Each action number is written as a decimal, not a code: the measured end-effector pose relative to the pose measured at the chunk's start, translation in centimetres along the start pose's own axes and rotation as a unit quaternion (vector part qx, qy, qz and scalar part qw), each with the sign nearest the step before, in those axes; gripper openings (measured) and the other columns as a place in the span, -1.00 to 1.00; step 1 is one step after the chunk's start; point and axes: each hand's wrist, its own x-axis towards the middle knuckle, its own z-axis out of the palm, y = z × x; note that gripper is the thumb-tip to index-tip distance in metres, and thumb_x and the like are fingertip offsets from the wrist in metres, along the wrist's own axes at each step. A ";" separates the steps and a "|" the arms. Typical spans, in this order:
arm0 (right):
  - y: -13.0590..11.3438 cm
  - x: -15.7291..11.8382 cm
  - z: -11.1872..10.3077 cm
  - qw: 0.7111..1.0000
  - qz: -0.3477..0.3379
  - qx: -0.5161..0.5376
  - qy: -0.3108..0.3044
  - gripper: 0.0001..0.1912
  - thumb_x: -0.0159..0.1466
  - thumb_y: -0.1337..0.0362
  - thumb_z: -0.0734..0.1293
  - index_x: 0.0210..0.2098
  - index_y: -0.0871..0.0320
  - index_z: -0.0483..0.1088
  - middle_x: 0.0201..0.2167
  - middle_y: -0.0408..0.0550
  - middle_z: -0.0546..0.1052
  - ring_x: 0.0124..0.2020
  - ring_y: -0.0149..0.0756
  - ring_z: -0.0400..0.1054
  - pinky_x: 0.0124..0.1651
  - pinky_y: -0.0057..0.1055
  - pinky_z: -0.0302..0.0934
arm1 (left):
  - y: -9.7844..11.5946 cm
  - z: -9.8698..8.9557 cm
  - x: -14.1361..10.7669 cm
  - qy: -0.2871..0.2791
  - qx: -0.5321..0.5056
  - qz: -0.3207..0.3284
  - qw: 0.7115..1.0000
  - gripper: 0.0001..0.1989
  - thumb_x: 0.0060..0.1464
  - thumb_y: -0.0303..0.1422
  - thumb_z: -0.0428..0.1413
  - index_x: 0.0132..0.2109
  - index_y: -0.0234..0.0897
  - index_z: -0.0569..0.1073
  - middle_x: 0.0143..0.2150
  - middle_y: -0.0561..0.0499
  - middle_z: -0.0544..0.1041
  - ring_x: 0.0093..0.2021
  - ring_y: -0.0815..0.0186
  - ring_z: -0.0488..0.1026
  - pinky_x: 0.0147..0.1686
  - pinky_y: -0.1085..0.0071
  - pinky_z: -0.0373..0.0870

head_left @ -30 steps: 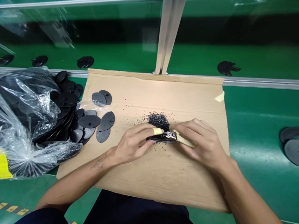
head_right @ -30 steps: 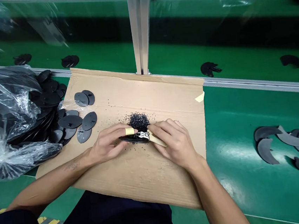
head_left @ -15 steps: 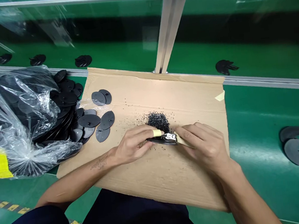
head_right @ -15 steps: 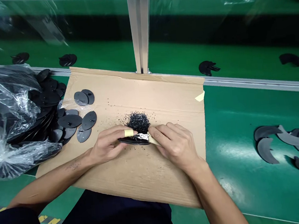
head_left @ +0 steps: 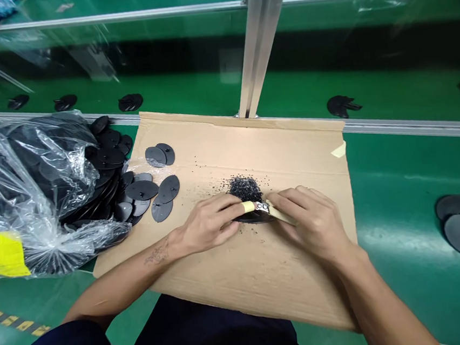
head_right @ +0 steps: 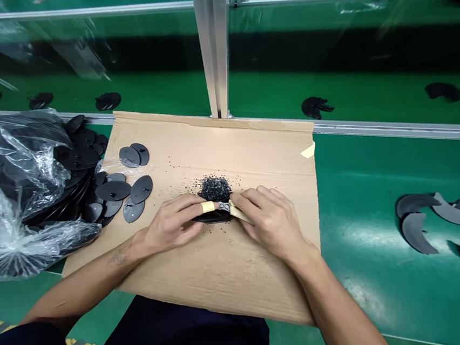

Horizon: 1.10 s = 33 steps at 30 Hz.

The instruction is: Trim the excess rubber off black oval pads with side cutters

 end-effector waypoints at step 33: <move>4.1 -0.7 1.2 0.990 0.107 -0.050 0.082 -0.71 0.53 0.13 0.16 -0.01 0.18 0.40 -0.18 0.11 0.52 -0.19 -0.01 0.40 -0.21 -0.17 0.32 | -15.9 -6.8 18.0 -0.076 0.203 -0.242 0.946 -0.75 0.27 -0.48 0.08 0.00 -0.37 0.61 0.06 -0.17 0.60 0.10 0.12 0.50 0.15 0.27 0.39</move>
